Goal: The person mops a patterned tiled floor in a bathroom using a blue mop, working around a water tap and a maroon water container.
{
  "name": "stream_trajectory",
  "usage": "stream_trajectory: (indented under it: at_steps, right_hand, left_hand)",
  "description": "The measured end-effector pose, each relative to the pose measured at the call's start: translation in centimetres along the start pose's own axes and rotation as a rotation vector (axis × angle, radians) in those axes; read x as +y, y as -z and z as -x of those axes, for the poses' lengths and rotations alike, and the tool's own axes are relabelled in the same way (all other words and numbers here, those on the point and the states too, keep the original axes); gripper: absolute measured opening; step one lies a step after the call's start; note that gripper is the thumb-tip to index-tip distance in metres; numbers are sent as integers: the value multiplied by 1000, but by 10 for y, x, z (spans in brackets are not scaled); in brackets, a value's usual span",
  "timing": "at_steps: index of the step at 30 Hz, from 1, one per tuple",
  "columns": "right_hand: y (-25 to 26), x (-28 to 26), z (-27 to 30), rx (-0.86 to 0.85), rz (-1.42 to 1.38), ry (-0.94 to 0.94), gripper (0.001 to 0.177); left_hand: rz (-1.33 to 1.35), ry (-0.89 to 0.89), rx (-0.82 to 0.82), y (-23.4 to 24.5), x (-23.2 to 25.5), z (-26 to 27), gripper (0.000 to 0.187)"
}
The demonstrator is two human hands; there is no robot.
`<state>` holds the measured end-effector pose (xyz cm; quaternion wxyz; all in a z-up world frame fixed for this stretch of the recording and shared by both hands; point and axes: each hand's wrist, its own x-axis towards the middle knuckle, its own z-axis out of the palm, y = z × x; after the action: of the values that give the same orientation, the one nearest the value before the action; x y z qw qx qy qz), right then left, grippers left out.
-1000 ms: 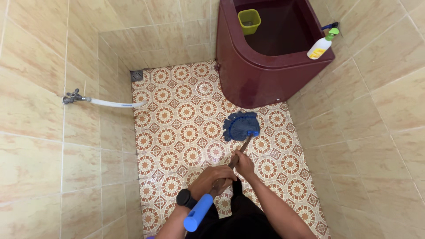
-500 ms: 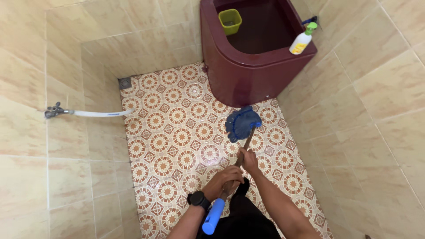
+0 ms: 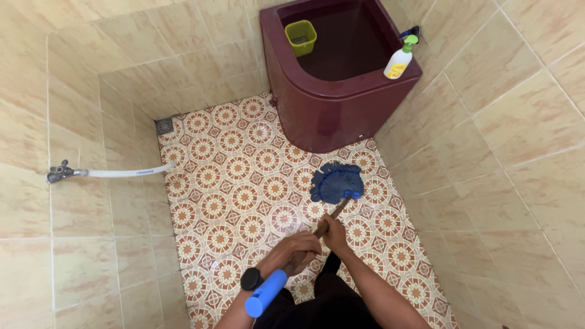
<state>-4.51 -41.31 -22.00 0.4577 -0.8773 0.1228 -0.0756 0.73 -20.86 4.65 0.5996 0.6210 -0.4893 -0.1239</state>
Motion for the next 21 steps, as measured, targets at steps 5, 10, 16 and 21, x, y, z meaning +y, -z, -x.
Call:
stream_trajectory:
  at_steps: [5,10,16,21]
  right_hand:
    - [13,10,-35,49,-1,-1,8]
    - [35,23,-62,76,32,6,5]
    - [49,26,-50,205,128,152,25]
    - [48,19,-20,-79,90,-235,16]
  left_hand:
    - [-28,112,-22,-18,-31,-19,14]
    - [-78,249,-87,-29,-58,-33,9]
    - [-80,79,-61,-22,-28,-44,17]
    - [45,17,-16,-13,2,-48,17]
